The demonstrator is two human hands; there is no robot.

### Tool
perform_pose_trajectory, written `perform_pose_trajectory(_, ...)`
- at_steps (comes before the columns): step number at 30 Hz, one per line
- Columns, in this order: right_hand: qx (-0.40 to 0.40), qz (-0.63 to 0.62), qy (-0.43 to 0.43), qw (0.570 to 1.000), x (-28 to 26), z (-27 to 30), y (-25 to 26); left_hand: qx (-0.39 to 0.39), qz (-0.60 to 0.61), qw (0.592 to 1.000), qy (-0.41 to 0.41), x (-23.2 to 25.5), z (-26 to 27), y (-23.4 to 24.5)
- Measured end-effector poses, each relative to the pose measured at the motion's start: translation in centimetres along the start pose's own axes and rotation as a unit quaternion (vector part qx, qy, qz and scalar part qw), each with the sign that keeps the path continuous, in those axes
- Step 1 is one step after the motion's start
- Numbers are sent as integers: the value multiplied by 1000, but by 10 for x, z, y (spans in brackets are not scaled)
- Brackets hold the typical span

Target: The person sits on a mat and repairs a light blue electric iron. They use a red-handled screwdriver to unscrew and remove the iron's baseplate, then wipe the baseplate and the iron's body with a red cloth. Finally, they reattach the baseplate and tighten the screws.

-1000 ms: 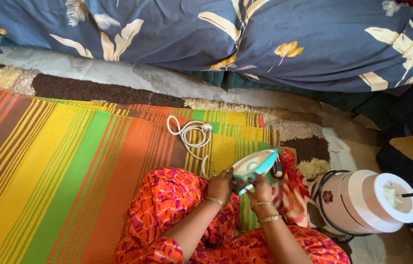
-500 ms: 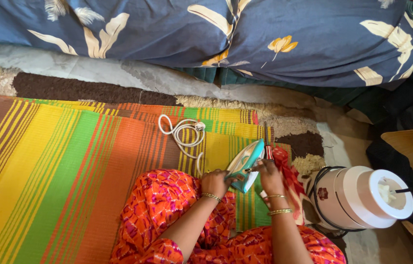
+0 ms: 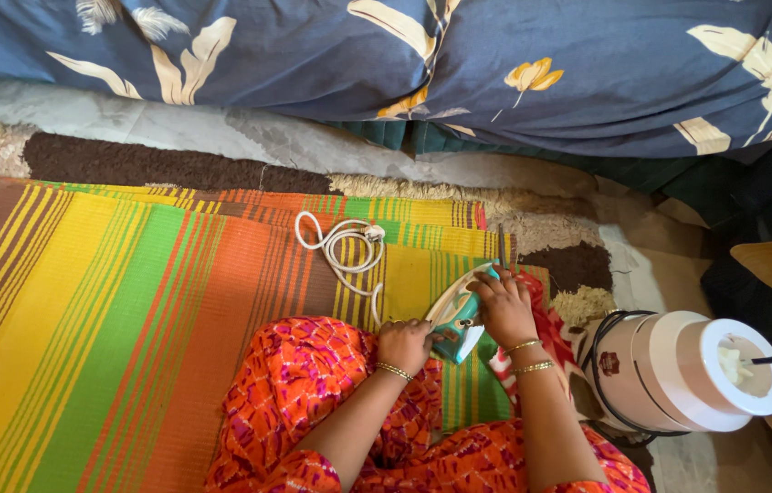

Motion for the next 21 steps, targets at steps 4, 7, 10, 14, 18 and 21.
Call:
perform_pose_trajectory(4,33,-8,9,999,1,5,14,-25,4,998,58,-13,-1,-15)
perform_pose_trajectory(7,29,16,-36,999,-2,9,18,-66,46,985,152,-34,-11,-24)
perform_pose_trajectory(10,52,-29,-38,998,-11,10,12,-38,12,989,143,-47,-21,-15)
perform_pose_trajectory(14,59,-49,-67,995,-15,12,4,-10,-18,989,146,-52,-26,-12)
perform_pose_trajectory(18,87,-75,-105,988,-15,16,11,-49,29,985,164,-52,-25,-16)
perform_pose_trajectory(21,120,-70,-130,982,-10,17,13,36,49,990,130,-44,-24,5)
Point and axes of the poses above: each hand's wrist, its own z-axis away from the middle knuckle, its own y-axis out of the back of the hand, x = y × z, the point moved 9 cm from there along -z, towards the middle knuckle, and after that the axes turned 12 degrees about -z, right-handed, at the moved point
